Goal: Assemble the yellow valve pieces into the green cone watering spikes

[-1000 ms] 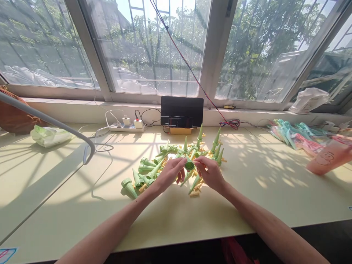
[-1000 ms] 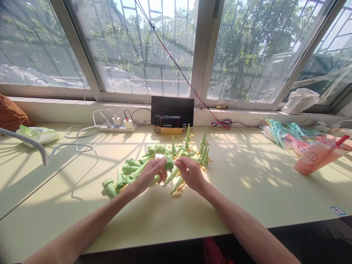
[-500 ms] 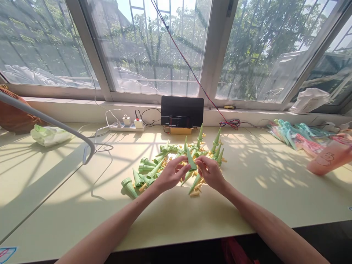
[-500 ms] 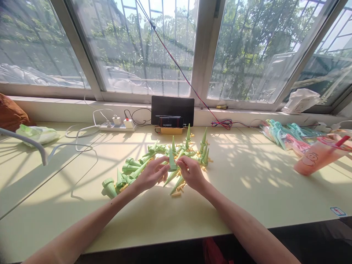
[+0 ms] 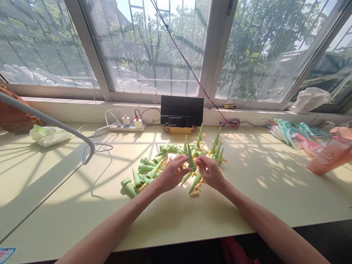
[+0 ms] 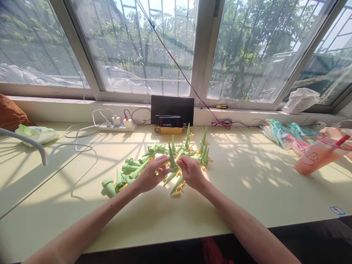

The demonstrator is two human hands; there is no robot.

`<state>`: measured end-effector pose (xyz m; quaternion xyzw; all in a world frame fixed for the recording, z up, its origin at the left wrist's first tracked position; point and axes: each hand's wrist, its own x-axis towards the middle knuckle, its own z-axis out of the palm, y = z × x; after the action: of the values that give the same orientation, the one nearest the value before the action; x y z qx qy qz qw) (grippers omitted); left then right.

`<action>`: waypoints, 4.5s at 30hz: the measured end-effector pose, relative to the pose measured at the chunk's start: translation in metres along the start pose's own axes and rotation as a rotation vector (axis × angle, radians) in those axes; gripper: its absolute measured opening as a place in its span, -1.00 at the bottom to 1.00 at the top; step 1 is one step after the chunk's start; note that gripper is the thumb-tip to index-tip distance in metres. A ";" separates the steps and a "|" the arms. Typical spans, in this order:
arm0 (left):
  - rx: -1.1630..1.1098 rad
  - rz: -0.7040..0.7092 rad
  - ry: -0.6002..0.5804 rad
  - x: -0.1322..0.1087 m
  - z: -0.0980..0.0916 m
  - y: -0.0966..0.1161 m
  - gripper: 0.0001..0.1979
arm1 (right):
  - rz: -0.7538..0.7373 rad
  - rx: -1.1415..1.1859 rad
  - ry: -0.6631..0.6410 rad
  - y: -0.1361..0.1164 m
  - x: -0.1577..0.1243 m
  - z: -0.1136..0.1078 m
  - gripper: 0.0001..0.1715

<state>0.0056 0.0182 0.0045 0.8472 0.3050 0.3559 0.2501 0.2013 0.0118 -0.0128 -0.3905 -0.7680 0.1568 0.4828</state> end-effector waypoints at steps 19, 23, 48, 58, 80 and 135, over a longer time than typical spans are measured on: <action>0.246 0.203 0.110 -0.002 0.005 -0.008 -0.63 | -0.003 -0.058 -0.016 0.000 0.000 0.005 -0.60; 0.317 0.188 0.119 -0.003 0.007 -0.010 -0.60 | 0.020 -0.049 0.004 0.000 0.000 0.005 -0.60; -0.151 -0.263 0.034 0.000 0.005 0.010 -0.45 | -0.118 -0.042 0.021 -0.005 0.000 0.001 -0.68; 0.132 -0.040 0.206 -0.002 0.011 0.003 -0.62 | -0.008 0.012 0.013 -0.004 -0.002 0.002 -0.60; 0.193 0.169 0.339 -0.003 0.015 -0.001 -0.68 | 0.076 0.092 0.026 -0.003 -0.004 0.004 -0.56; -0.260 -0.306 0.263 0.002 0.006 0.010 -0.41 | 0.025 -0.082 0.139 -0.004 0.000 0.001 -0.61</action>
<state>0.0150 0.0113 0.0083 0.6982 0.4113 0.4575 0.3661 0.1983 0.0091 -0.0113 -0.4292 -0.7336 0.1037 0.5166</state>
